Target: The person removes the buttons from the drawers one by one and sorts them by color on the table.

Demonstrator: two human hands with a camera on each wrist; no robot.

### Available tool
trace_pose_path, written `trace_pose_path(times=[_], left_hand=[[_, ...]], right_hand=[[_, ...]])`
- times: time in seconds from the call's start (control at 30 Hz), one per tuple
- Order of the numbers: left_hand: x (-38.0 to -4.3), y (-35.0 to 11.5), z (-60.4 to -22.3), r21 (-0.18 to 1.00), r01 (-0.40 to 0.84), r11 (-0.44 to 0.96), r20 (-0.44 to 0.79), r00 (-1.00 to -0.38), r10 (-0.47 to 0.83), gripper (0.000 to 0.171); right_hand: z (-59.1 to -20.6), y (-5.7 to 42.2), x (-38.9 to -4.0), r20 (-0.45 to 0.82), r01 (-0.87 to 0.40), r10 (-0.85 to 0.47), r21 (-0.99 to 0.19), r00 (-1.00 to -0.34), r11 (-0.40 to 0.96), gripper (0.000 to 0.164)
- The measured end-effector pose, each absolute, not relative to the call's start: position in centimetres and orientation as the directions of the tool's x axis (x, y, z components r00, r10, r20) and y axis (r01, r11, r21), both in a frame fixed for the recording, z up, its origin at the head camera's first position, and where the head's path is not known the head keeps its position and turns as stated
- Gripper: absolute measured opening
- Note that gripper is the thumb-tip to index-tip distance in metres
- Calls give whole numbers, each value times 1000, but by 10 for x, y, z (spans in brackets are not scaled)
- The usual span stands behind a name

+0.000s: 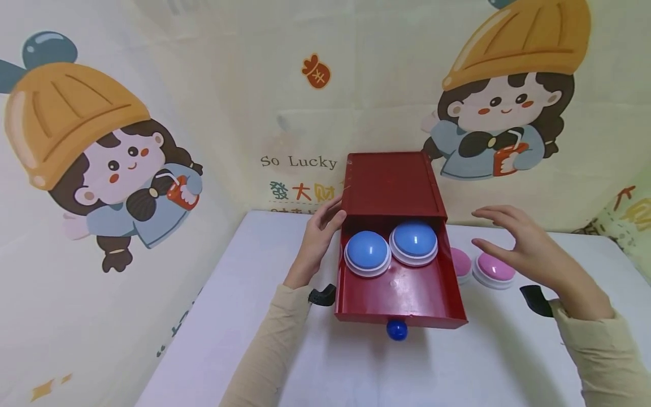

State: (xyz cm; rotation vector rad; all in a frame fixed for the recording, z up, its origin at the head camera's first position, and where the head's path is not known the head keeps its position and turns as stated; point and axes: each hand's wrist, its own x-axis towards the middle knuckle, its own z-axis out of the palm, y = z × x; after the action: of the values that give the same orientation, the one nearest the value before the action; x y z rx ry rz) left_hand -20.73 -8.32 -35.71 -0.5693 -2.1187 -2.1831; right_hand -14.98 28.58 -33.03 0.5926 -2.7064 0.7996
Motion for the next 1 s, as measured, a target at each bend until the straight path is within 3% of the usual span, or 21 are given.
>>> trace_pose_path(times=[1.0], left_hand=[[-206, -83, -358, 950, 310, -38, 311, -927, 209, 45]], right_hand=[[-288, 247, -145, 413, -544, -399, -337, -819, 768, 59]])
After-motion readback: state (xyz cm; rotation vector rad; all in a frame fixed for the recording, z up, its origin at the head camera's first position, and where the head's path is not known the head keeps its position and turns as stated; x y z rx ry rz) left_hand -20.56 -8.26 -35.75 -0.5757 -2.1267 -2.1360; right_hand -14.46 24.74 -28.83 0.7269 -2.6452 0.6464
